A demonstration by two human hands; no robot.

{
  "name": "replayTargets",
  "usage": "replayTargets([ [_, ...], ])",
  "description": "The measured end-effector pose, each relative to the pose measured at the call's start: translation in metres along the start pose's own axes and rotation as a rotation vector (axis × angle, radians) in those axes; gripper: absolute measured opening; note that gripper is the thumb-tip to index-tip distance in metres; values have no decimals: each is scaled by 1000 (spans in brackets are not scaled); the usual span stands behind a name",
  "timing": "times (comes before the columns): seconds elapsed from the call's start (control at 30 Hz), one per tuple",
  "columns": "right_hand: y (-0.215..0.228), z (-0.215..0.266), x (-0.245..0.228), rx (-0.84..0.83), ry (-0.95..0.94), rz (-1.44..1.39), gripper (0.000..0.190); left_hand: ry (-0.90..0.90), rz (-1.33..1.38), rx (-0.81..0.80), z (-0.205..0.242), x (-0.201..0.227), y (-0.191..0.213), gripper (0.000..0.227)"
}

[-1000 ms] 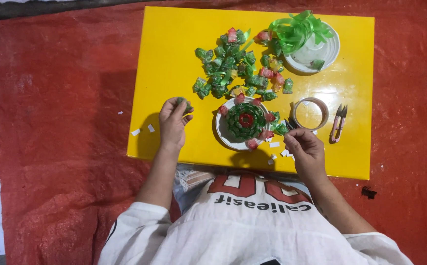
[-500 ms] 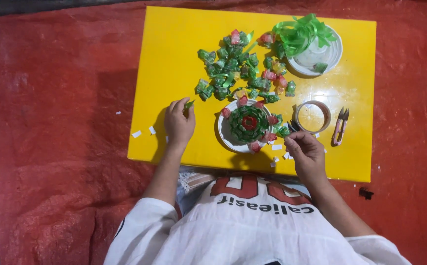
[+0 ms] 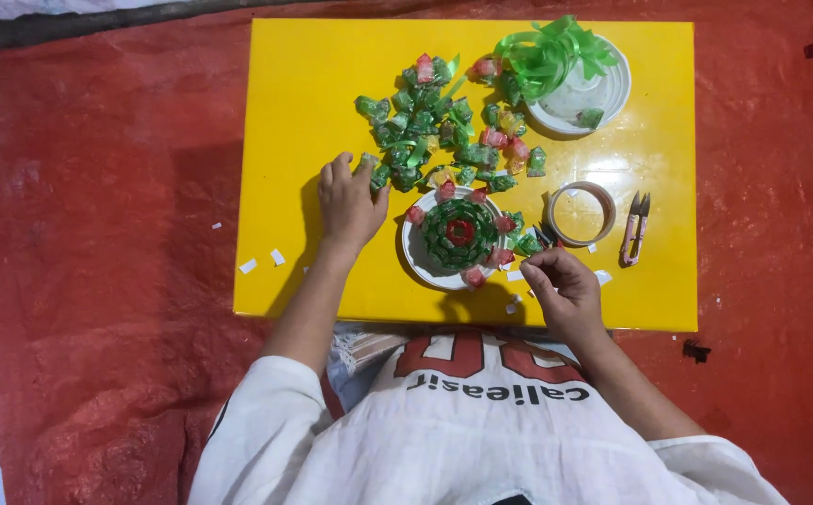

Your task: The person assembles a decorative arrangement using candies wrapped in green and pink paper, securing them onto a base with adhesive tape and using a small utility knife to cut pieces of tape.

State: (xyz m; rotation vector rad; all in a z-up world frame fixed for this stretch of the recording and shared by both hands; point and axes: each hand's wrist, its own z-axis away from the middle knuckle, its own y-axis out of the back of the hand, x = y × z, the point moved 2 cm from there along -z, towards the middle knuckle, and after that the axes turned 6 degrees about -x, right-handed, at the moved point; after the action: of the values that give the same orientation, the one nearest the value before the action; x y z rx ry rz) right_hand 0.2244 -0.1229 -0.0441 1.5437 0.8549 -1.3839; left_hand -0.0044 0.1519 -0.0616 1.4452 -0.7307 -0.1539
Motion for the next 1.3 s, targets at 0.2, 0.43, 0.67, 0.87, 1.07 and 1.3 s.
replayTargets([
  [0.2, 8, 4, -1, 16, -13, -3, 12, -25, 26, 116, -4, -15, -15, 17],
  [0.43, 1, -3, 2, -4, -4, -18, 11, -44, 65, 163, -1, -10, -2, 19],
  [0.67, -1, -4, -5, -12, 2, -25, 10, -113, -94, -37, -22, 2, 0, 25],
  [0.87, 10, 2, 0, 9, -24, -20, 11, -81, -69, -48, -21, -4, 6, 23],
  [1.07, -5, -1, -1, -16, -23, -38, 11, -29, 2, -162, -24, -1, 6, 32],
  [1.3, 3, 0, 0, 8, -17, -26, 12, 106, 207, -187, -17, -11, 14, 34],
])
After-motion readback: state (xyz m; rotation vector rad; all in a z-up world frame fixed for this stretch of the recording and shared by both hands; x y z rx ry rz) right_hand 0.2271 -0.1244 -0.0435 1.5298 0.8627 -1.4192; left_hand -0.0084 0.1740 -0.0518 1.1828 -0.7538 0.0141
